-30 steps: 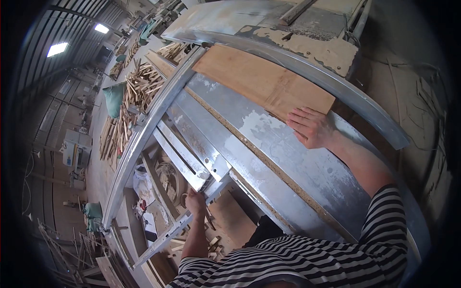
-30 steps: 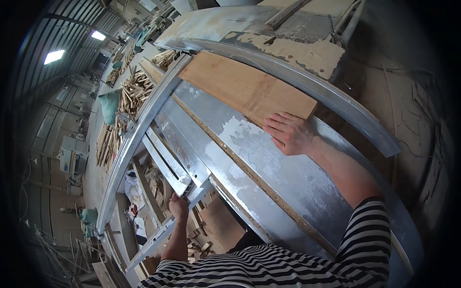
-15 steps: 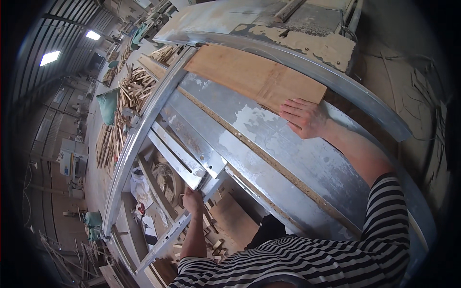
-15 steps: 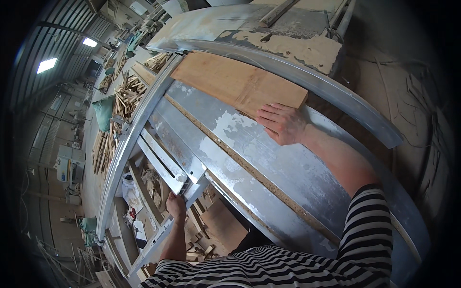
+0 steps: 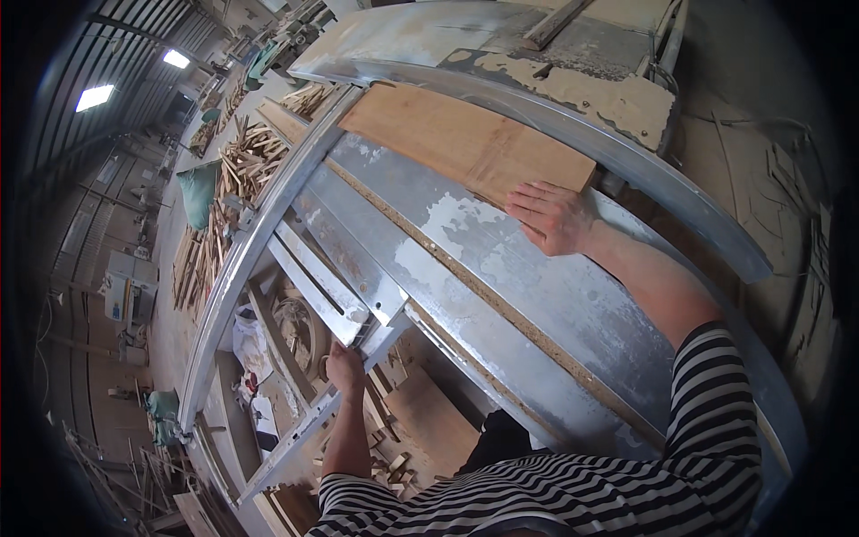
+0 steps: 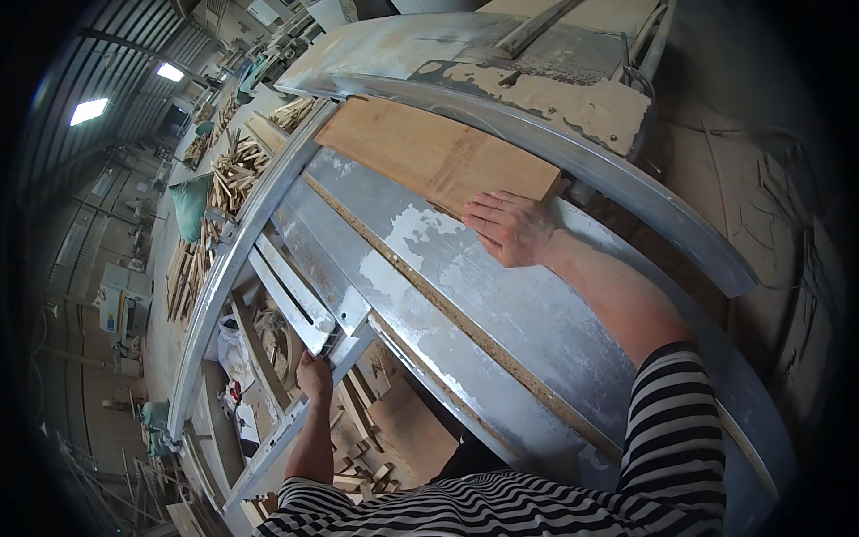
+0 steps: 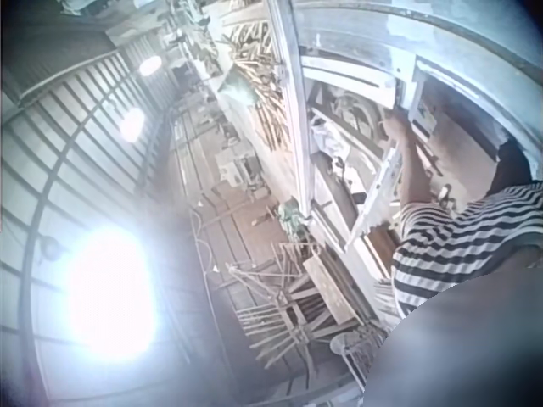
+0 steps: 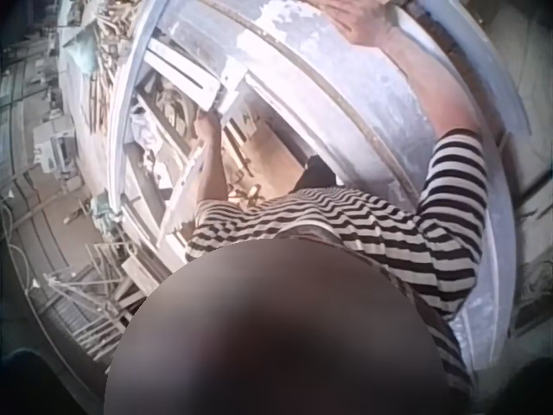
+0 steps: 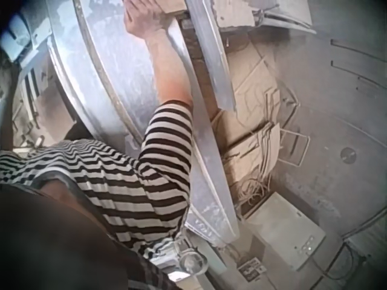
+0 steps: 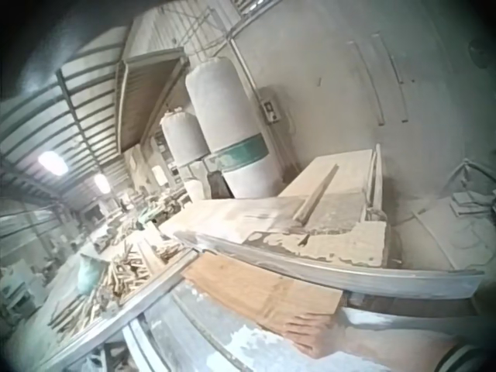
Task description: Feeding and guiding wooden planks through a woodworking machine for processing.
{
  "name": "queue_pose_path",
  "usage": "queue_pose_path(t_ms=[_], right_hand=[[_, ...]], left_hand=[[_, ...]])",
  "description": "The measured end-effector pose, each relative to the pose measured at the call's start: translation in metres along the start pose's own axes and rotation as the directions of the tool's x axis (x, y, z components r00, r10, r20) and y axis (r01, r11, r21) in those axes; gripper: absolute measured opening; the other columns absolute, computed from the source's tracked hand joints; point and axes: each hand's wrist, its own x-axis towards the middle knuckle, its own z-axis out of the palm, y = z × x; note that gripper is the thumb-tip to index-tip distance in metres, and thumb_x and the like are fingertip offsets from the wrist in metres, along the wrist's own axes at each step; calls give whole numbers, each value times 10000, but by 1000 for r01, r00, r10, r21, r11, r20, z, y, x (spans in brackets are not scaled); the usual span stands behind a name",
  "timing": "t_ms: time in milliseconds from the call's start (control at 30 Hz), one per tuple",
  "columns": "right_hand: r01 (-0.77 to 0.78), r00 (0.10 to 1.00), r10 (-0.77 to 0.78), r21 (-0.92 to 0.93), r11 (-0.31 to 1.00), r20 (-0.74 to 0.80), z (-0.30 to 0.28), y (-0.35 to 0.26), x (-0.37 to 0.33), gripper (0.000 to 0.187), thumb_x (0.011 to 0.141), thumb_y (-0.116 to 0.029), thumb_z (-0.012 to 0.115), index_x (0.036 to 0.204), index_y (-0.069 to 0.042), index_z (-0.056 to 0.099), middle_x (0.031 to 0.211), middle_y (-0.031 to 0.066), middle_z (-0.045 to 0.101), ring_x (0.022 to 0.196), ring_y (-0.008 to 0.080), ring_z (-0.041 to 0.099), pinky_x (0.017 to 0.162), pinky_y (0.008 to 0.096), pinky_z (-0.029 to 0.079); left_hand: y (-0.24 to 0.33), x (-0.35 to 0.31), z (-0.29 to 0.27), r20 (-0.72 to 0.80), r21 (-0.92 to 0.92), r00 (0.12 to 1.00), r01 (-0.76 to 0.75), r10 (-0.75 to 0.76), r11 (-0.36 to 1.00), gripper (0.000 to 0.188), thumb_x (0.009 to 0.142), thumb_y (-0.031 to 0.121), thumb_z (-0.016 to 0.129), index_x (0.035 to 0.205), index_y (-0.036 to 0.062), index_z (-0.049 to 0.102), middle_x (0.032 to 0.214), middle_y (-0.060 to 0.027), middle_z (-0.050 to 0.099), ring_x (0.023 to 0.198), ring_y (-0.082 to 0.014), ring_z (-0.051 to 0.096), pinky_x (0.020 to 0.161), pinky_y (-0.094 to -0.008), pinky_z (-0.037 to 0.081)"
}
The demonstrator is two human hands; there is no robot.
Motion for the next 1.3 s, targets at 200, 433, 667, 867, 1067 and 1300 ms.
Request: queue_pose_path(t_ms=[200, 433, 667, 867, 1067, 1300], right_hand=[[16, 999, -17, -5, 1000, -46, 3, 0, 2, 315, 849, -180, 688, 1153, -102, 713, 1246, 73, 690, 1214, 260, 626, 1056, 403, 481], [21, 998, -21, 0, 1000, -61, 1, 0, 2, 312, 847, -176, 686, 1150, -105, 713, 1230, 72, 697, 1193, 264, 640, 1043, 403, 493], [6, 999, -5, 25, 1000, -42, 2, 0, 0, 351, 829, -155, 712, 1176, -100, 711, 1252, 74, 688, 1226, 263, 623, 1062, 413, 488], [28, 999, -27, 12, 1000, -30, 1, 0, 0, 358, 830, -150, 707, 1184, -93, 701, 1257, 77, 685, 1226, 265, 622, 1063, 415, 487], [18, 999, -16, 35, 999, -43, 4, 0, 0, 355, 832, -155, 705, 1182, -90, 700, 1255, 83, 685, 1226, 268, 621, 1064, 420, 485], [17, 998, -16, 25, 1000, -54, 5, 1, -1, 346, 828, -159, 709, 1167, -94, 708, 1245, 80, 689, 1207, 267, 630, 1053, 419, 492]], left_hand=[[-3, 2, 1, -4, 7, 1000, 27, -27, 1000, 307, 1000, 281, 459, 906, 47, 633, 826, -251, 679, 825, -470, 657, 715, -568, 500], [0, 2, 2, -25, -22, 999, 29, -29, 999, 310, 990, 282, 466, 899, 41, 638, 844, -254, 684, 846, -474, 659, 726, -571, 500], [1, 1, 1, -45, -12, 999, 17, -18, 1000, 331, 991, 293, 475, 897, 34, 659, 847, -258, 686, 839, -477, 662, 733, -567, 508], [2, -1, 0, -63, -26, 997, 38, -40, 999, 376, 1008, 319, 460, 893, 26, 665, 859, -263, 688, 848, -477, 663, 740, -567, 509], [1, 0, 2, -52, -36, 998, 38, -40, 999, 416, 1024, 348, 442, 915, 20, 672, 886, -268, 691, 868, -483, 661, 750, -570, 508], [0, 1, 4, -58, -45, 998, 30, -32, 999, 415, 1021, 341, 436, 913, 16, 671, 889, -270, 690, 873, -484, 660, 749, -571, 507]])
